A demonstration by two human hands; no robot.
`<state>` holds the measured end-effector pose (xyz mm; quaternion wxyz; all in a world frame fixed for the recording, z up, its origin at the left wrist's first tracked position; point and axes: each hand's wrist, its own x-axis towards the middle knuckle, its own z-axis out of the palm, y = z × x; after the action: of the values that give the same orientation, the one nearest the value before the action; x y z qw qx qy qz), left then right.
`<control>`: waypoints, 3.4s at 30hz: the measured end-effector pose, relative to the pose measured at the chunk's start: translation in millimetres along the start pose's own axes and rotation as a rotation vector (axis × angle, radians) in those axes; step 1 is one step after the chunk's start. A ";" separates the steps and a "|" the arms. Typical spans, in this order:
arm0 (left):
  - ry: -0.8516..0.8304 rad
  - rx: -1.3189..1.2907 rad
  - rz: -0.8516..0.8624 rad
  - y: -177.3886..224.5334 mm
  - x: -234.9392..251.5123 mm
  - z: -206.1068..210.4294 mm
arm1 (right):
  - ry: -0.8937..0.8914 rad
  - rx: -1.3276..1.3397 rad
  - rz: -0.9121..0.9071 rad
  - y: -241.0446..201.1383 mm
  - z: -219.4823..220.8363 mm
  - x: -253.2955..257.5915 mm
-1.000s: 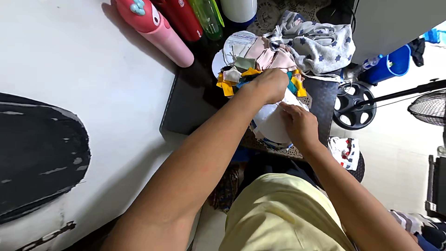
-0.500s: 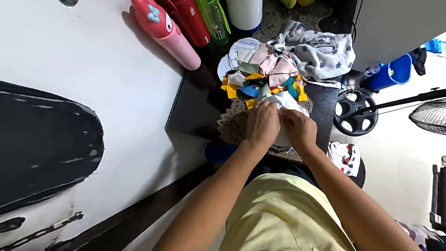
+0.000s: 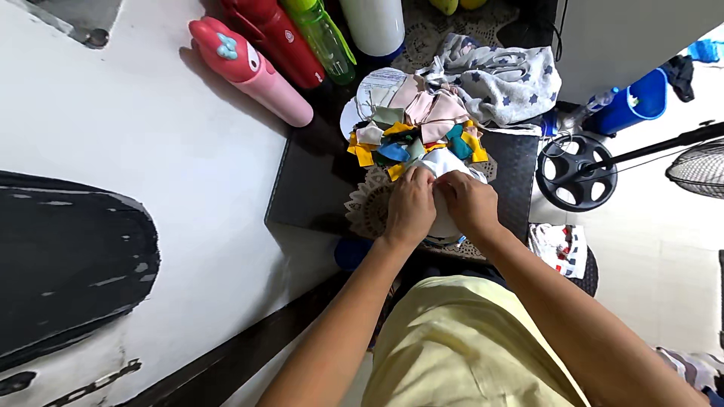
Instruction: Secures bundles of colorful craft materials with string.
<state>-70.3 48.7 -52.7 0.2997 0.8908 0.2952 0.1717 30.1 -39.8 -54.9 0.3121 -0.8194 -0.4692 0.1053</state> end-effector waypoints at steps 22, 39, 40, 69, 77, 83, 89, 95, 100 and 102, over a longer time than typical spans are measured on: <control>0.327 0.118 -0.175 25.2 -23.6 33.2 | -0.832 -0.023 0.452 -25.6 -37.3 87.9; -0.147 -0.036 -0.537 53.6 10.9 -16.7 | -0.844 0.023 0.255 -9.1 -39.9 83.7; -0.097 0.005 -0.477 51.6 6.4 -12.1 | -0.844 0.006 0.226 -8.3 -38.5 83.9; -0.015 -1.053 -0.757 30.1 -22.8 -25.2 | -0.847 0.009 0.063 -0.3 -38.7 81.3; -0.342 0.007 -0.340 24.6 -46.0 -60.0 | -0.866 -0.007 0.003 -6.2 -43.1 75.6; 0.137 -0.516 0.014 11.1 -53.0 -39.1 | -0.831 -0.001 -0.062 -4.9 -38.3 70.6; 0.262 -0.818 -0.182 25.6 -59.0 -41.9 | -0.832 -0.009 -0.051 -4.7 -39.9 71.9; -0.436 -0.081 -0.722 25.9 -86.0 -78.4 | -0.855 -0.027 -0.014 -4.2 -41.8 77.5; -0.126 0.121 -0.464 49.0 -56.2 -46.1 | -0.889 -0.045 0.025 -9.6 -39.7 78.2; 0.006 0.166 -0.362 52.9 -41.4 -23.8 | -0.885 -0.042 0.012 -9.9 -38.3 78.6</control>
<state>-91.2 -1.2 -6.3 0.2502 0.8444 0.4645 0.0929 83.2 13.6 -9.4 0.0636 -0.7044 -0.5547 0.4383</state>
